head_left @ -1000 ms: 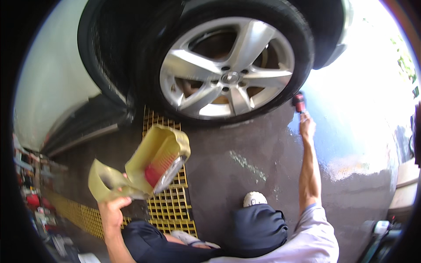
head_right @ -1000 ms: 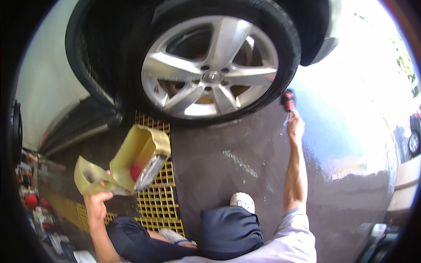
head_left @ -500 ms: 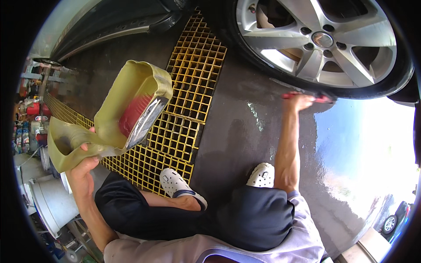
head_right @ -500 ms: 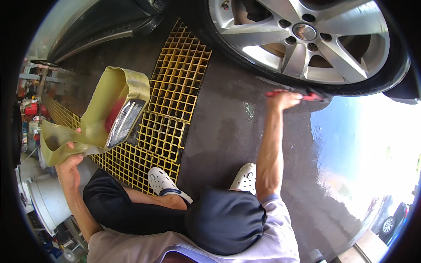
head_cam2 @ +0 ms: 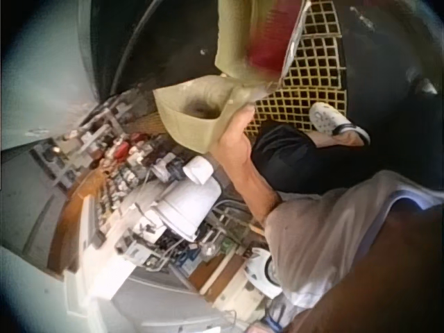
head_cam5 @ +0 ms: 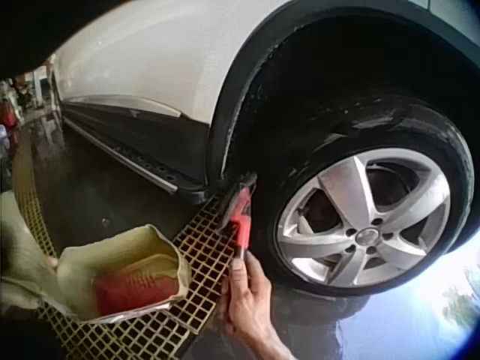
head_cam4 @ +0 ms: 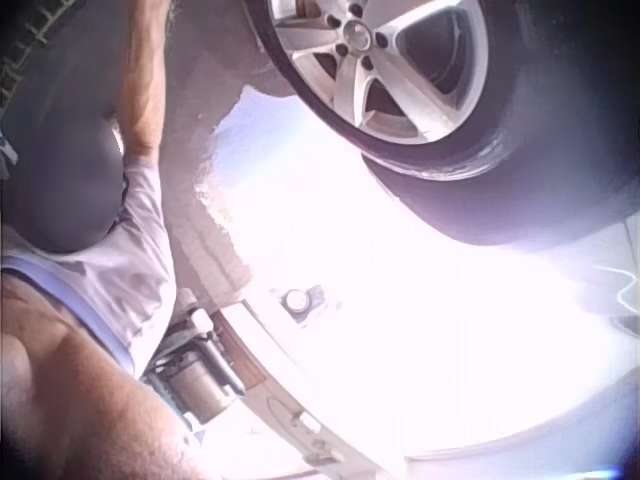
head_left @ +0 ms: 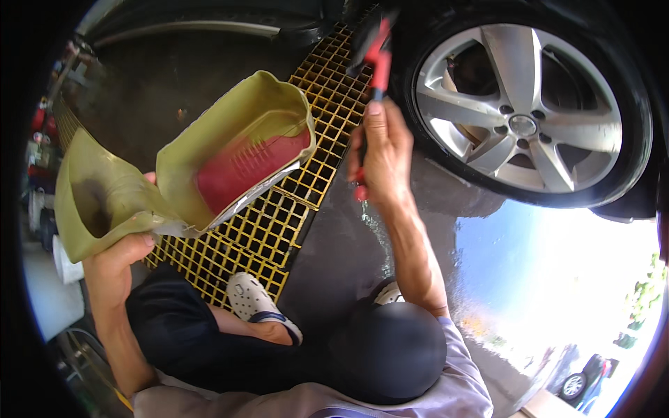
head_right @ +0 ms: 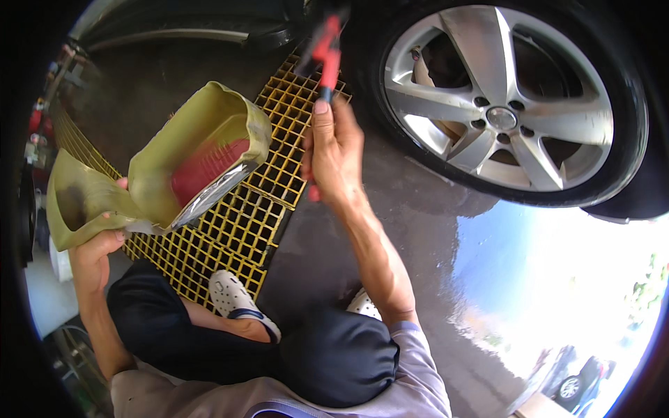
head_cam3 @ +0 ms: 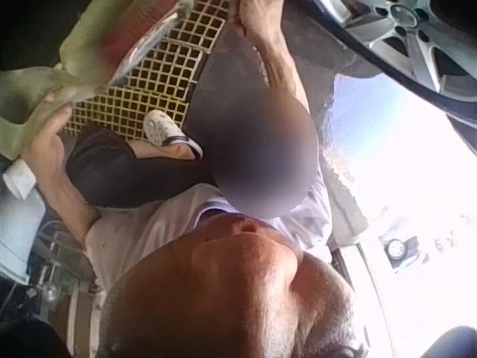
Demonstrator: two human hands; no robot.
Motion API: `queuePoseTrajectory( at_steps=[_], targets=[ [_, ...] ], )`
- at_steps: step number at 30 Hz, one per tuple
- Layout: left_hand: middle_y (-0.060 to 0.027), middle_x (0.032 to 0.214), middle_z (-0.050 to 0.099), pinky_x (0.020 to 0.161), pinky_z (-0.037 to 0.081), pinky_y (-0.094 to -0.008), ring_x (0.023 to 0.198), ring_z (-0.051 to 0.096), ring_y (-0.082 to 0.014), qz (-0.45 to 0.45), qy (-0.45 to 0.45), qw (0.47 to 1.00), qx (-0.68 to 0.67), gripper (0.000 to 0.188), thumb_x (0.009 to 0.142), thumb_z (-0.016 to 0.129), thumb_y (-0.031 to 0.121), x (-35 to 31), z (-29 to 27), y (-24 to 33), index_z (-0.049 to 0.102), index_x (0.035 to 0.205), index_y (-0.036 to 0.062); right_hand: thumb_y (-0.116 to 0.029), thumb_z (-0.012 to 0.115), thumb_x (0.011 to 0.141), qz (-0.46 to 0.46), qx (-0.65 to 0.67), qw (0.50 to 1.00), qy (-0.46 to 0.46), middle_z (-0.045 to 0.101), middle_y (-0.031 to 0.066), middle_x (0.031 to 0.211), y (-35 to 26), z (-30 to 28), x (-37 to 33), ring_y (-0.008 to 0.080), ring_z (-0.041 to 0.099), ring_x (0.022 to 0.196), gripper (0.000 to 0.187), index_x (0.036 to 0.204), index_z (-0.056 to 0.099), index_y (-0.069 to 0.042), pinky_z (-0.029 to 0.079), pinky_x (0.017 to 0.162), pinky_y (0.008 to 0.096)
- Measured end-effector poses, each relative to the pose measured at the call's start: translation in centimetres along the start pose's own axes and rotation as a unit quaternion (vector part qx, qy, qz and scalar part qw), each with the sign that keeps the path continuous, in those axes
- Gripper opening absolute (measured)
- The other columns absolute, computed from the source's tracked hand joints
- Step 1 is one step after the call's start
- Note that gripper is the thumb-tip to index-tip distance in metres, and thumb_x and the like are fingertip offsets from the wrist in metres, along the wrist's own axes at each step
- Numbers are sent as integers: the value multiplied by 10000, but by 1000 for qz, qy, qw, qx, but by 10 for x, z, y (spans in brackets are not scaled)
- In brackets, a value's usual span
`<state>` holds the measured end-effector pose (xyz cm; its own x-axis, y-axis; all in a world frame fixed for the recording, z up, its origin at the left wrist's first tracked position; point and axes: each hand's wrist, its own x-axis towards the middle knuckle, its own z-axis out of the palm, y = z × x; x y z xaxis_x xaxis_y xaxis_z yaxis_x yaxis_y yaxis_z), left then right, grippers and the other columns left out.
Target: The person cleans the interior floor mats of a white car, then moves to the exterior to scrub the wheels and tires using a brush and a container of cleaning solution. The person works on multiple wheels, applying the solution and scrubbing the rims and tires.
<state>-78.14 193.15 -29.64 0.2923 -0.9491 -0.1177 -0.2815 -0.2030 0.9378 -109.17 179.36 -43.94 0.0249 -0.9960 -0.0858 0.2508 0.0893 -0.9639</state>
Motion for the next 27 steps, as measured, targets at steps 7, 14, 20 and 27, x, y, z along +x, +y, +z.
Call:
queuePoseTrajectory(
  at_steps=[7,14,20,27],
  targets=[
    [-187,1327,658,1080,484,-406,1209,644,-280,-8,-23,1000,18,754,665,680,36,-7,-11,-11,537,1399,-65,-263,696,995,-379,-594,657,267,744,204,977,-96,-65,52,309,757,713,600,1510,460,-64,587,532,379],
    [-170,1422,604,1094,477,-401,1269,601,-250,-4,-139,990,23,763,715,678,57,13,-5,-29,493,1450,-32,-312,646,1003,-318,-843,430,59,581,96,791,80,-195,41,295,688,624,556,1532,481,-262,597,546,453],
    [-164,1424,588,1101,492,-391,1286,603,-235,-101,-154,982,-33,783,779,719,81,-10,-27,-20,434,1494,-60,-243,503,1047,86,-905,407,-87,706,228,952,68,-315,-44,386,750,741,569,1588,329,-282,604,633,494],
    [-171,1367,611,985,556,-316,1250,625,-230,-189,-232,943,-143,690,903,715,144,14,-27,-20,426,1493,-66,-311,553,1043,189,-896,393,-77,723,241,865,9,-316,-69,421,744,748,553,1561,368,-253,590,628,509]
  ],
)
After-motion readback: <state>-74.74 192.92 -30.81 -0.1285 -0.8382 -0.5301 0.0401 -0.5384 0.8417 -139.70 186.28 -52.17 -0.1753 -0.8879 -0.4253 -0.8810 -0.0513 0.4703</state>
